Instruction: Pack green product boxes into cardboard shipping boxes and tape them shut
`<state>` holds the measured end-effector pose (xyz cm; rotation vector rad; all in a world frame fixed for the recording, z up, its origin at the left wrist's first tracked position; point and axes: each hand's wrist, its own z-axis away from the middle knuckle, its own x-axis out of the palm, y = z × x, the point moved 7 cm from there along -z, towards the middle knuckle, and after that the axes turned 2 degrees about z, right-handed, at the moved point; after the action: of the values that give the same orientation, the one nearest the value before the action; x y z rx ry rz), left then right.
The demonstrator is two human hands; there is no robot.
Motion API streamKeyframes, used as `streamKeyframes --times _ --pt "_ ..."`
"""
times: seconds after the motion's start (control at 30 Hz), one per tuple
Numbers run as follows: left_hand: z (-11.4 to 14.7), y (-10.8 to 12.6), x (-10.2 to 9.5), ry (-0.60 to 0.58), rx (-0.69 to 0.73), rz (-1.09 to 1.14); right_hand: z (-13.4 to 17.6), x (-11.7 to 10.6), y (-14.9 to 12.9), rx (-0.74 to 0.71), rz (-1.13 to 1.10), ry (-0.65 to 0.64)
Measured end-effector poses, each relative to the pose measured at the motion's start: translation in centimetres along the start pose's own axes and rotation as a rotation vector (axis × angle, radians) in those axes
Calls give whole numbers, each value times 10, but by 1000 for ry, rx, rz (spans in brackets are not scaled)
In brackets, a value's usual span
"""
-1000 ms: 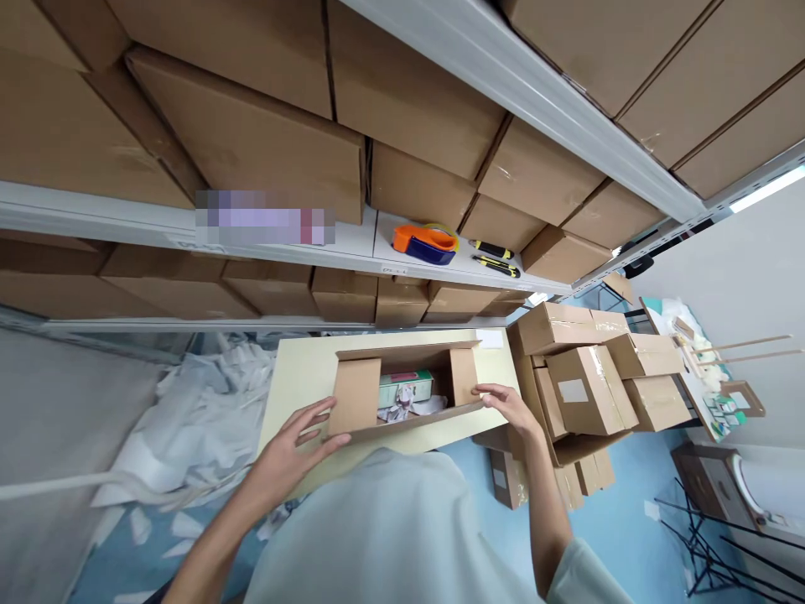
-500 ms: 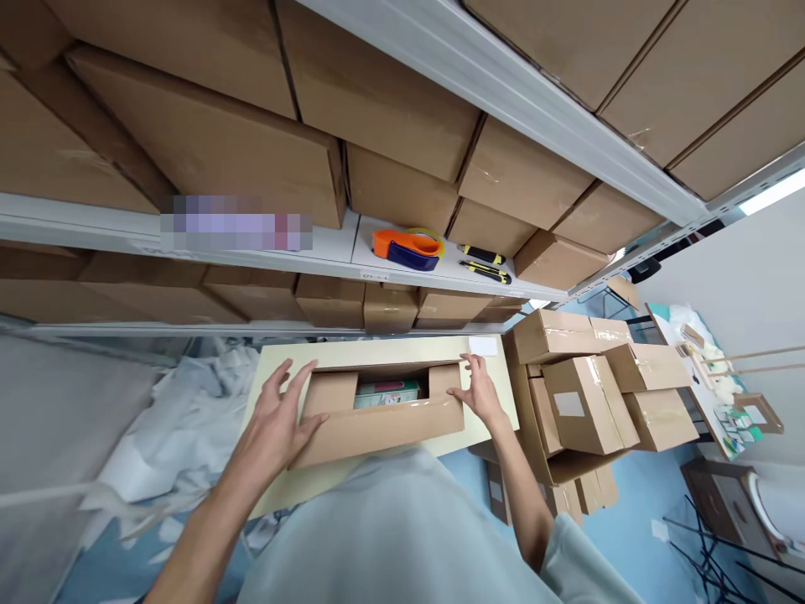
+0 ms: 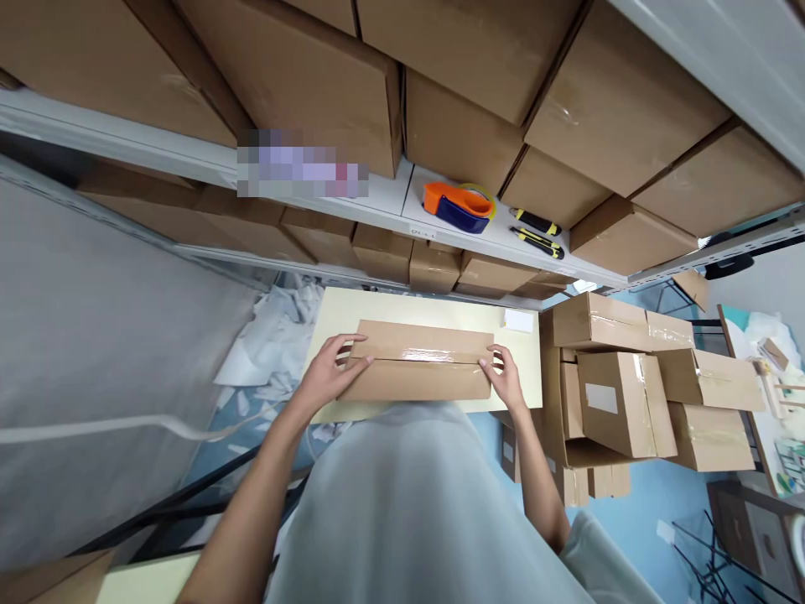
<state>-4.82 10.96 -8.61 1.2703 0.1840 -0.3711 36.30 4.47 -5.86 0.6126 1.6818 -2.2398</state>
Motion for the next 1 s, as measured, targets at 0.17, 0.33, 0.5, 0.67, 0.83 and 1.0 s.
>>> streamKeyframes --times 0.17,0.33,0.5,0.67,0.83,1.0 --pt "-7 -13 7 34 -84 55 -6 0 12 54 -40 -29" --pt "0 -14 8 59 -39 58 -8 4 19 72 -79 -40" --pt "6 -13 10 91 -11 38 -6 4 17 84 -66 -51" --pt "-3 -14 8 77 11 7 -5 4 10 55 -65 -36" --pt "-23 -10 3 81 146 -181 -9 0 -11 -93 172 -6" --pt "-63 35 8 203 324 -265 -48 -17 -76 -361 390 -69"
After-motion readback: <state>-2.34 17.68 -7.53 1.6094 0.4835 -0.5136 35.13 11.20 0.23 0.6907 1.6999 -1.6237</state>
